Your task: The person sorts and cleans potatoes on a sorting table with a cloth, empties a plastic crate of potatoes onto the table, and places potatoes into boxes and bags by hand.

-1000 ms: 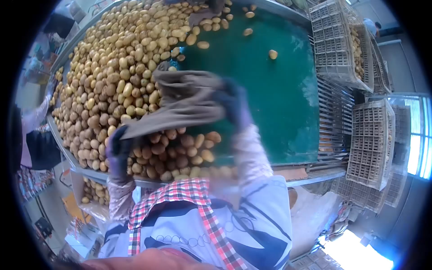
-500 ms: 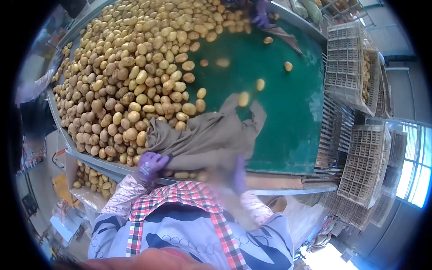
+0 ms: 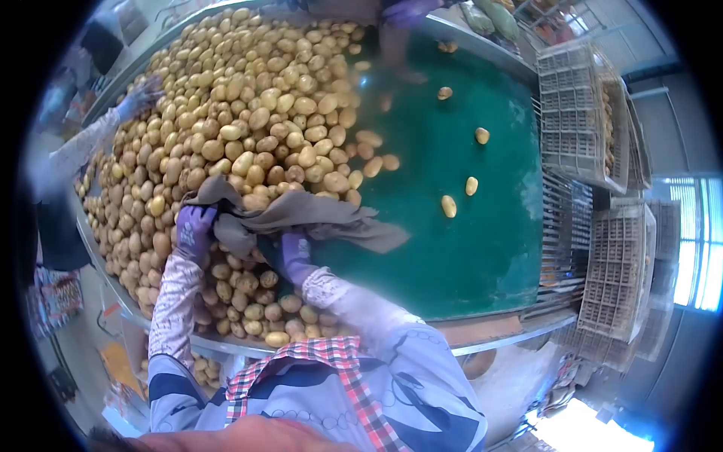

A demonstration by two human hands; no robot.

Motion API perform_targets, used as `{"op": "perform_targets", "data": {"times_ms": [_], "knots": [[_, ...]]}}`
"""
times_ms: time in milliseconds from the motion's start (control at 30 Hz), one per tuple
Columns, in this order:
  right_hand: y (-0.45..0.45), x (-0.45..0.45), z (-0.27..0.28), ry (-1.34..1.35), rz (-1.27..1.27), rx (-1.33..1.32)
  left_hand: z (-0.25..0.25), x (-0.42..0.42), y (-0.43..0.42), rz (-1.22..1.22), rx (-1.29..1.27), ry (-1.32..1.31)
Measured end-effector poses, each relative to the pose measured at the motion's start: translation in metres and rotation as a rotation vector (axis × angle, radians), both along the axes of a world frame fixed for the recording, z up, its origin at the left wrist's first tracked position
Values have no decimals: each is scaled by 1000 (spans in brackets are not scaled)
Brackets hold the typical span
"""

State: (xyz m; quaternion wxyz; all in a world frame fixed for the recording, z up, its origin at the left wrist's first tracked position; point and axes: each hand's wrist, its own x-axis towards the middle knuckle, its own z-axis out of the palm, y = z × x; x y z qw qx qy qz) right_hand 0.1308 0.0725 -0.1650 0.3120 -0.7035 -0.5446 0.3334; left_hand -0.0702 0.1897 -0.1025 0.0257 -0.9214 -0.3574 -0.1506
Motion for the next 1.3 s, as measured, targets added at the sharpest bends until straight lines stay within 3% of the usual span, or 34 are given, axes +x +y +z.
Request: {"op": "perform_targets", "data": {"times_ms": [67,100,133,200,267,300,367,400,433,467,500,533,567,633,667,700,767,833,933,1000,1033,1067,1100,1133,1167,1200,1233,1300], "knots": [[29,1,21,169,-42,-38,-19,-6,36,13,-83,-28],[40,-3,26,-28,-61,84,-10,0,41,104,-191,-68],[60,-15,-4,-20,-56,61,-15,5,52,152,-244,-222],[99,-4,-2,171,-27,-74,-18,11,64,293,-495,-518],[108,29,45,380,123,-117,-59,-15,77,325,-729,-631],[106,49,60,398,244,-45,-46,-21,70,296,-692,-404],[93,88,85,420,501,94,42,13,16,416,-735,-263],[85,103,93,422,644,151,45,0,4,341,-596,-121],[65,106,101,547,612,151,42,-13,-10,281,-472,21],[45,109,108,671,581,153,42,-22,-24,286,-539,0],[14,107,119,902,354,98,41,-27,-40,293,-614,-24],[-6,126,116,631,270,122,62,-12,-55,376,-727,110],[-27,150,113,353,189,149,66,-7,-67,243,-676,180],[-64,200,133,312,-57,132,56,13,-86,51,-645,121],[-78,220,163,564,-237,133,66,39,-98,20,-622,0],[-89,249,162,304,-304,159,79,72,-110,-6,-594,-127],[-98,283,156,452,-556,457,82,123,-118,-140,-669,-227],[-100,327,113,215,-657,488,54,165,-134,-238,-717,-332],[-121,393,-44,-817,-569,131,33,194,-151,-369,-760,-167],[-97,348,-24,-833,-652,207,26,178,-152,-418,-729,-93],[-75,323,-11,-760,-626,303,34,162,-140,-318,-804,39],[-53,297,3,-703,-602,384,48,138,-127,-187,-856,-28],[-31,269,12,-666,-567,458,28,106,-126,-90,-792,-324],[-11,239,15,-652,-521,521,43,80,-116,65,-816,-395],[6,207,15,-640,-478,572,50,51,-110,148,-659,-465],[21,174,8,-617,-436,605,40,14,-109,309,-623,-412],[31,148,-25,-532,-453,567,39,-17,-107,398,-586,-460],[39,85,-14,-541,-342,367,36,-78,-110,565,-508,-488]]}}
